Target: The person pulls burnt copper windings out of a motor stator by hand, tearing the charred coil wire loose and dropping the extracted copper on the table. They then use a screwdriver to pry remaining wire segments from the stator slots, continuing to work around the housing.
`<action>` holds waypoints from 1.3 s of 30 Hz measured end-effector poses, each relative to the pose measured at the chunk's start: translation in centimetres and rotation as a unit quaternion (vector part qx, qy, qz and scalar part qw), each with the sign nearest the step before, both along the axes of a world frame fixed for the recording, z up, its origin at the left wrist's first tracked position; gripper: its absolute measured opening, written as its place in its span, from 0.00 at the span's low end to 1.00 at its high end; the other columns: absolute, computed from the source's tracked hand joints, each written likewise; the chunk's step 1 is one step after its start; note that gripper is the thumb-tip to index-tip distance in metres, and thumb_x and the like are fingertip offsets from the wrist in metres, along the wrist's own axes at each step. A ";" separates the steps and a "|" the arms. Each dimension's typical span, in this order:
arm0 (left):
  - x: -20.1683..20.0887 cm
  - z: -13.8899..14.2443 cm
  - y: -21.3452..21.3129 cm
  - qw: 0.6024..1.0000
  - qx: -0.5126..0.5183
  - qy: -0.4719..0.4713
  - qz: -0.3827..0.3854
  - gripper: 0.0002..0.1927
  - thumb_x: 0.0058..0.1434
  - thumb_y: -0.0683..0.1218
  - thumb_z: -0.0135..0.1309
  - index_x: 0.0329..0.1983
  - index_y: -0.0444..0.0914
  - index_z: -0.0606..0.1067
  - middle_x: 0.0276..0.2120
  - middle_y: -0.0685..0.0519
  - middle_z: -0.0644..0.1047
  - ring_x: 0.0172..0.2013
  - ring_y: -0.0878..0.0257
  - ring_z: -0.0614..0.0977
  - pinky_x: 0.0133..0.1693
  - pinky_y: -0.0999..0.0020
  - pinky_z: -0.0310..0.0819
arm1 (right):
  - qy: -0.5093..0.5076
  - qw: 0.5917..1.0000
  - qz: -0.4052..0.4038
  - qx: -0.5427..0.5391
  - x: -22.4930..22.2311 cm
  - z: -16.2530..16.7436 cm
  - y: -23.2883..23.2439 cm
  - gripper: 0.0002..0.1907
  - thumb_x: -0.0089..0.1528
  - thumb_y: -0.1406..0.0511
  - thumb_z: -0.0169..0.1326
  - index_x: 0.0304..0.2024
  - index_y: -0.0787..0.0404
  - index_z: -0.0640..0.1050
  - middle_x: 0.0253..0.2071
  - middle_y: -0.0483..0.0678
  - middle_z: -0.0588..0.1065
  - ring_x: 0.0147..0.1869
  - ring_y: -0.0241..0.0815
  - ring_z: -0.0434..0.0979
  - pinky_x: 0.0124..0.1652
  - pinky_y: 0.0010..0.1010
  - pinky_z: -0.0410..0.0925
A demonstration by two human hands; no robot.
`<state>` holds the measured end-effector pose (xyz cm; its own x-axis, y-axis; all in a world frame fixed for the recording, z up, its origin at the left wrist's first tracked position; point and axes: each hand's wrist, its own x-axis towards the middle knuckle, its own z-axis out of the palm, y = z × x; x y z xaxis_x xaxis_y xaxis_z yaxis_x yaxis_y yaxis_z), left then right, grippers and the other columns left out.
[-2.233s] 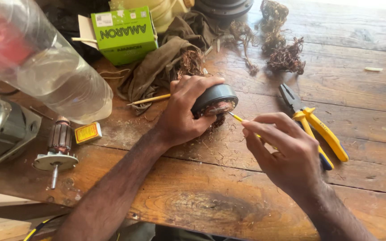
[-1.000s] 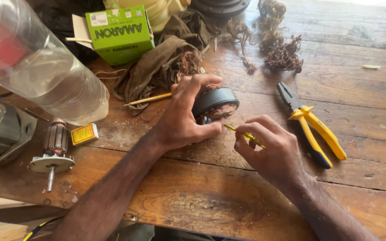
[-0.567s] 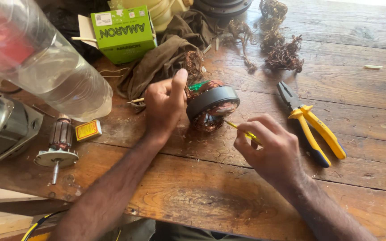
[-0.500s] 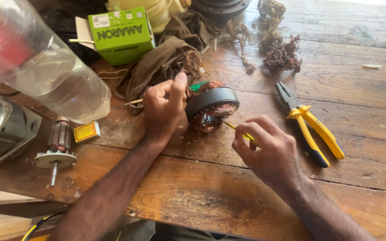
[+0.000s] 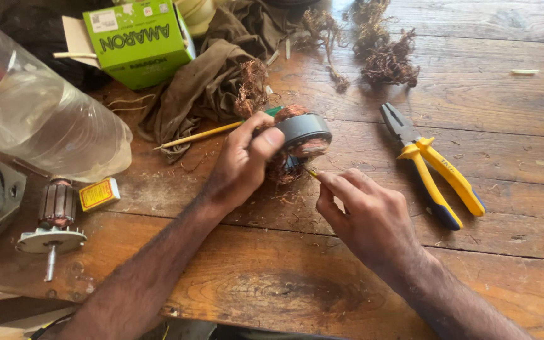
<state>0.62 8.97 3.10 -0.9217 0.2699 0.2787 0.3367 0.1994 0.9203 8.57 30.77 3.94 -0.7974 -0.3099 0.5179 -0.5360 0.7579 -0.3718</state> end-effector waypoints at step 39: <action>-1.0 4.8 -2.5 0.959 -0.241 -0.131 -0.078 0.34 0.52 0.69 0.53 0.46 0.37 0.81 0.20 0.52 0.73 0.20 0.65 0.77 0.22 0.66 0.70 | -0.008 0.999 0.048 -0.022 0.0 0.0 0.5 0.11 0.61 0.67 0.59 0.46 0.63 0.81 0.35 0.53 0.79 0.32 0.49 0.82 0.32 0.39 0.75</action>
<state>-0.39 6.51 7.91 -0.8810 0.4492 -0.1482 0.1671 0.5887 0.7909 8.62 31.28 3.91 -0.7733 -0.3629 0.5199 -0.5992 0.6862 -0.4123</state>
